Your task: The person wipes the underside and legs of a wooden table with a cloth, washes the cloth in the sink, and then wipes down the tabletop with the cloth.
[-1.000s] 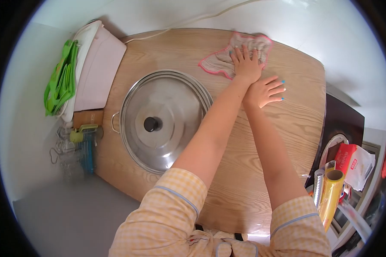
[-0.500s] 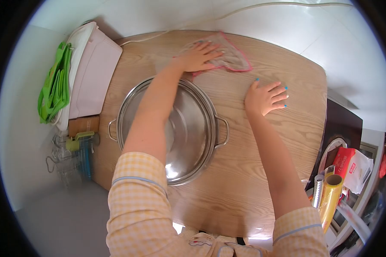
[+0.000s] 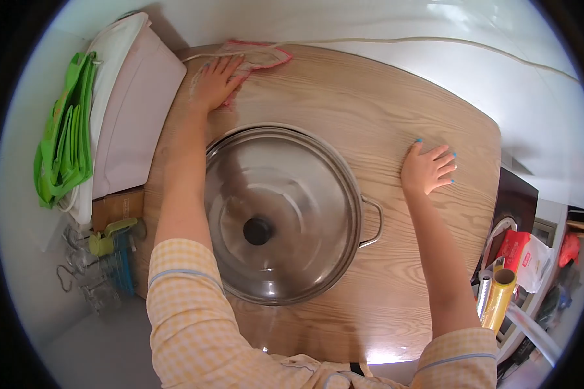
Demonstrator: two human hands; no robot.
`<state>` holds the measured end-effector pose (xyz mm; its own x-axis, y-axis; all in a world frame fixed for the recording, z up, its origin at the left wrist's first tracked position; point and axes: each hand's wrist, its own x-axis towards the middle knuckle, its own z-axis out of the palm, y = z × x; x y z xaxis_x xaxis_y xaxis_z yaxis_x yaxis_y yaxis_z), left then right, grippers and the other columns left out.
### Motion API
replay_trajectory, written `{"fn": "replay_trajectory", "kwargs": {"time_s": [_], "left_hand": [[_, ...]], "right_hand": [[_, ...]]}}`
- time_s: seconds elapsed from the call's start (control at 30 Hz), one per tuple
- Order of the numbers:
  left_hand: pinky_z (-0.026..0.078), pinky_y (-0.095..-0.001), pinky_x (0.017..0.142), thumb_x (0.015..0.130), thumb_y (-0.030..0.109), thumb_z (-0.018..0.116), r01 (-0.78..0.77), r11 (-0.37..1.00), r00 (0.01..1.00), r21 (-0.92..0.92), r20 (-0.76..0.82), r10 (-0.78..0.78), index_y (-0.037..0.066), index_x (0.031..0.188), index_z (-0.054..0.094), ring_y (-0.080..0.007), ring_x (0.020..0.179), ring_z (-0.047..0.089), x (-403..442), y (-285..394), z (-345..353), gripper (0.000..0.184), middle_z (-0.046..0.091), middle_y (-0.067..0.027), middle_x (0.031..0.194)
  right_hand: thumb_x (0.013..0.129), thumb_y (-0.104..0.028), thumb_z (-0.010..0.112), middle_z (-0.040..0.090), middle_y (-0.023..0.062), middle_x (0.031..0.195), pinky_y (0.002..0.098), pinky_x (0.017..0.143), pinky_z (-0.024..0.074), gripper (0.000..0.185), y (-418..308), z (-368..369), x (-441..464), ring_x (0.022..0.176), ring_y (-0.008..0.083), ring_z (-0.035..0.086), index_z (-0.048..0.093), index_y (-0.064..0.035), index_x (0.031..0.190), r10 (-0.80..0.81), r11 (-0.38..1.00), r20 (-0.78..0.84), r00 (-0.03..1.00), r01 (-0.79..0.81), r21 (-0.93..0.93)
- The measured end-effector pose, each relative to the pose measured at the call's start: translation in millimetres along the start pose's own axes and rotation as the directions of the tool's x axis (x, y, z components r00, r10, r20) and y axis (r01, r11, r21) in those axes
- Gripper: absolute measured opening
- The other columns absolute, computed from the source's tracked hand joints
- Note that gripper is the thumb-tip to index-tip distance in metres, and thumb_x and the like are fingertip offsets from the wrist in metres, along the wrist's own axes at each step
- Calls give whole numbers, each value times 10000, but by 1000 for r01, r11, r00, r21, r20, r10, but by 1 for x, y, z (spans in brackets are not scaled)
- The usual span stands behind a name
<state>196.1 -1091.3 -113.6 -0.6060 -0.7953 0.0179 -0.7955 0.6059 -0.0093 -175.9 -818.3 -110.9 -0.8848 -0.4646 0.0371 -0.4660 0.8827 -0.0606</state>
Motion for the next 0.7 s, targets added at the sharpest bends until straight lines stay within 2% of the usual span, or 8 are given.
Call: {"fn": "replay_trajectory", "kwargs": {"time_s": [0.07,0.1,0.2,0.3,0.37,0.67,0.7], "left_hand": [[220,-463,1040,893,401,371,20,997,989,78,-150,-8,248,1377,279,-340,1277,272,-17,-18,9,516,281,-80,1416],[220,-463,1040,893,401,371,34,997,989,76,-147,-22,248,1377,279,-340,1277,272,-27,-22,9,516,281,-80,1416],[237,-459,1031,895,385,380,118,992,987,42,-117,-112,238,1378,276,-345,1269,282,-59,-34,7,516,273,-91,1418],[245,-454,1027,898,360,389,114,993,989,20,-101,-111,225,1382,264,-348,1279,267,-92,-40,7,518,254,-93,1427],[238,-481,1033,887,395,388,140,990,987,-31,-80,-142,225,1378,264,-327,1296,241,-119,-35,1,534,236,-69,1435],[217,-479,1042,863,322,450,138,988,990,67,25,-140,200,1387,244,-327,1316,193,-279,-22,-15,577,166,-66,1459],[191,-470,1054,843,292,482,176,984,980,19,90,-177,189,1386,252,-329,1322,174,-292,-12,-28,599,159,-70,1460]], "right_hand": [[885,-492,298,131,205,1442,568,1034,100,706,0,-1,0,1331,387,88,161,-13,1386,-8,1000,2,1000,8,-1],[886,-496,294,133,205,1442,568,1033,101,706,-1,-1,1,1331,386,90,163,-15,1387,2,1000,3,1000,-2,-16],[887,-505,284,136,202,1442,570,1031,100,706,-2,-2,1,1331,383,94,167,-21,1388,8,1000,13,1000,-8,-25],[888,-515,274,139,197,1444,571,1030,98,707,-2,-2,1,1330,382,97,168,-28,1390,13,999,13,1000,-12,-30],[888,-519,267,132,188,1448,576,1027,95,706,-1,2,4,1331,382,95,164,-36,1393,19,999,-4,1000,-19,-42],[884,-532,254,130,192,1446,594,1011,104,715,1,7,7,1327,397,92,165,-38,1393,6,999,-19,1000,-7,-48],[884,-532,254,130,192,1446,594,1011,104,715,1,7,7,1327,397,92,165,-38,1393,-1,999,-14,1000,0,-42]]}}
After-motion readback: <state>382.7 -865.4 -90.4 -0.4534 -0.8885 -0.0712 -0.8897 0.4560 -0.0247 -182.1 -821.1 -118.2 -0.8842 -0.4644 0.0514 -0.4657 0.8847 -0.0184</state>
